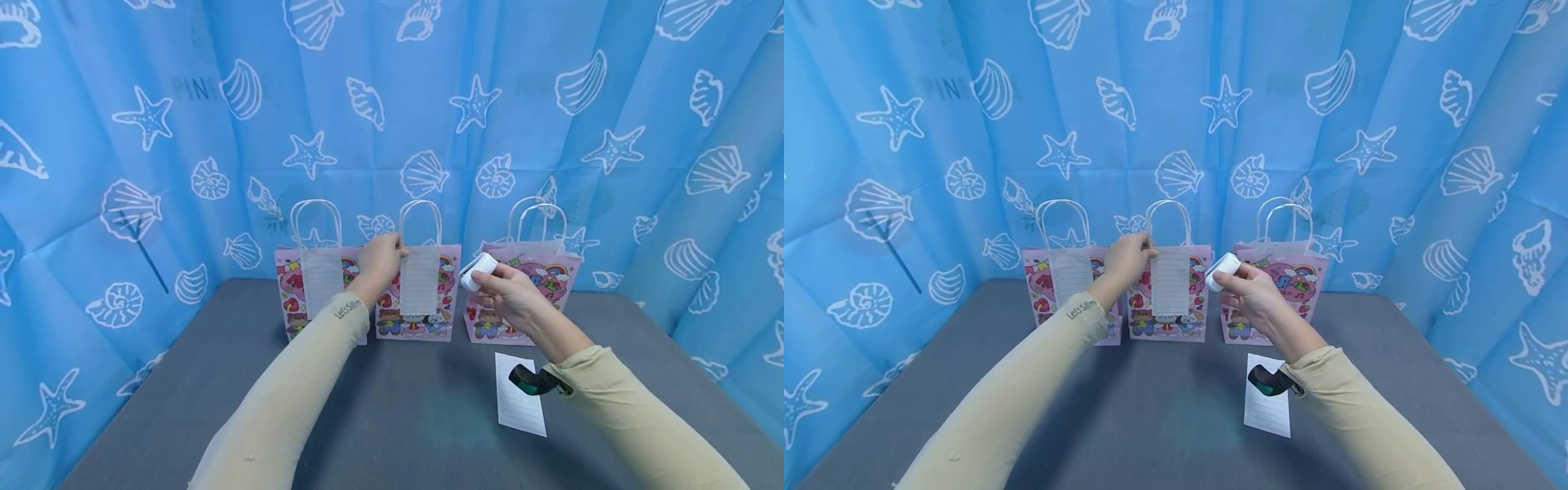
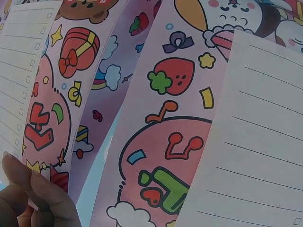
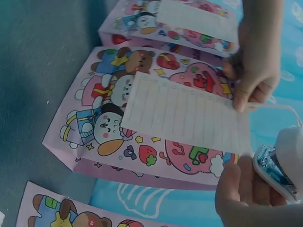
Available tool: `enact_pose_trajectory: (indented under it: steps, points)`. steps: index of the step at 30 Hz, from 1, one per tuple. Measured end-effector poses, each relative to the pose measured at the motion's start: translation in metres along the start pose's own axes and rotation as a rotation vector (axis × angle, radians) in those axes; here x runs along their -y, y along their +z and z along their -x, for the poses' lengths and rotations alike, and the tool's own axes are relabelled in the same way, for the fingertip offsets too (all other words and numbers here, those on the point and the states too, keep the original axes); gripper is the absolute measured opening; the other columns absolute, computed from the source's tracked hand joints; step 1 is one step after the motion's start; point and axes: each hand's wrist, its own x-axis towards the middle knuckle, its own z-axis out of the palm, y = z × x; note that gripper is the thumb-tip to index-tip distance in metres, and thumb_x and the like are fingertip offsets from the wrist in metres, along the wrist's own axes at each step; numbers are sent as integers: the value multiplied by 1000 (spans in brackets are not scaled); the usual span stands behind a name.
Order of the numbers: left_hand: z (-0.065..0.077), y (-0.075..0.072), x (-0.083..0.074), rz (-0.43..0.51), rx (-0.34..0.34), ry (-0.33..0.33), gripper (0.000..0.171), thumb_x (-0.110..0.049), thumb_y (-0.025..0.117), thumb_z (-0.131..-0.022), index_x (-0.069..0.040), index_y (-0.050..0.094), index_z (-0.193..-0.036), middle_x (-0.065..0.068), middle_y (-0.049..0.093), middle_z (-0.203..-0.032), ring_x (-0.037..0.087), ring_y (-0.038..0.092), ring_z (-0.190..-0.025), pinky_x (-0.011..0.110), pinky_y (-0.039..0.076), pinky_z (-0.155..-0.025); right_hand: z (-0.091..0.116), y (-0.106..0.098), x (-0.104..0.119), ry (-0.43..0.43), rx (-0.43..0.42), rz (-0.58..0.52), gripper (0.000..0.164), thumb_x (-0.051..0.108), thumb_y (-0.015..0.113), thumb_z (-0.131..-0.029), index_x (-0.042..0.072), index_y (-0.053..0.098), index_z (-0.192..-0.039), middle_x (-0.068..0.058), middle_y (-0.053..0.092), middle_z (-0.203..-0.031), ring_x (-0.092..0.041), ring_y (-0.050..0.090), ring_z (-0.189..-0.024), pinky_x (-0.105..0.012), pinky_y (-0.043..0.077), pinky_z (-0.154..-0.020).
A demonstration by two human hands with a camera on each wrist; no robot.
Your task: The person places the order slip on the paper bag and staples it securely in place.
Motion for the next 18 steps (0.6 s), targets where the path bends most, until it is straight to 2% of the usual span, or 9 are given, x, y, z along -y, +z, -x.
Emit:
enact_pose_trajectory:
  steps: [2,5,7,10,14,18]
  points:
    - [0,0,0,-4,4,-2,21,-31,60,-96,-13,67,-102,0,68,-93,18,62,-80,33,49,-71,-4,4,0,-15,-9,51,58,15,58,-99,-2,28,-146,-7,47,-117,-13,58,-86,-33,46,-80]
    - [1,1,0,-3,12,-3,21,-31,59,-97,-13,67,-102,1,68,-92,18,61,-79,34,49,-71,-11,10,1,-52,-20,92,61,11,60,-97,-4,27,-147,-11,45,-122,-13,57,-92,-26,51,-81]
    - [1,1,0,-5,15,-2,21,-32,59,-97,-13,67,-102,1,68,-91,18,61,-78,34,48,-71,-16,13,3,-86,-19,136,63,9,60,-97,-4,26,-149,-16,44,-128,-15,55,-101,-25,50,-86]
    - [1,1,0,-4,18,-1,21,-32,59,-97,-13,67,-102,1,68,-91,18,61,-78,34,48,-71,-24,18,8,-152,-4,236,60,6,60,-97,-4,29,-147,-21,45,-132,-22,52,-111,-34,47,-97]
    - [0,0,0,-10,12,-6,21,-31,59,-97,-12,68,-103,1,68,-91,18,61,-78,33,49,-71,-36,25,14,-243,0,386,53,8,64,-94,-4,39,-139,-23,51,-128,-29,52,-114,-48,42,-101]
    - [-1,0,0,-7,11,-3,21,-31,60,-96,-12,68,-102,1,68,-91,18,62,-78,32,49,-71,-46,30,17,-270,-7,448,54,10,68,-93,-3,42,-138,-23,54,-127,-30,54,-112,-48,45,-98]
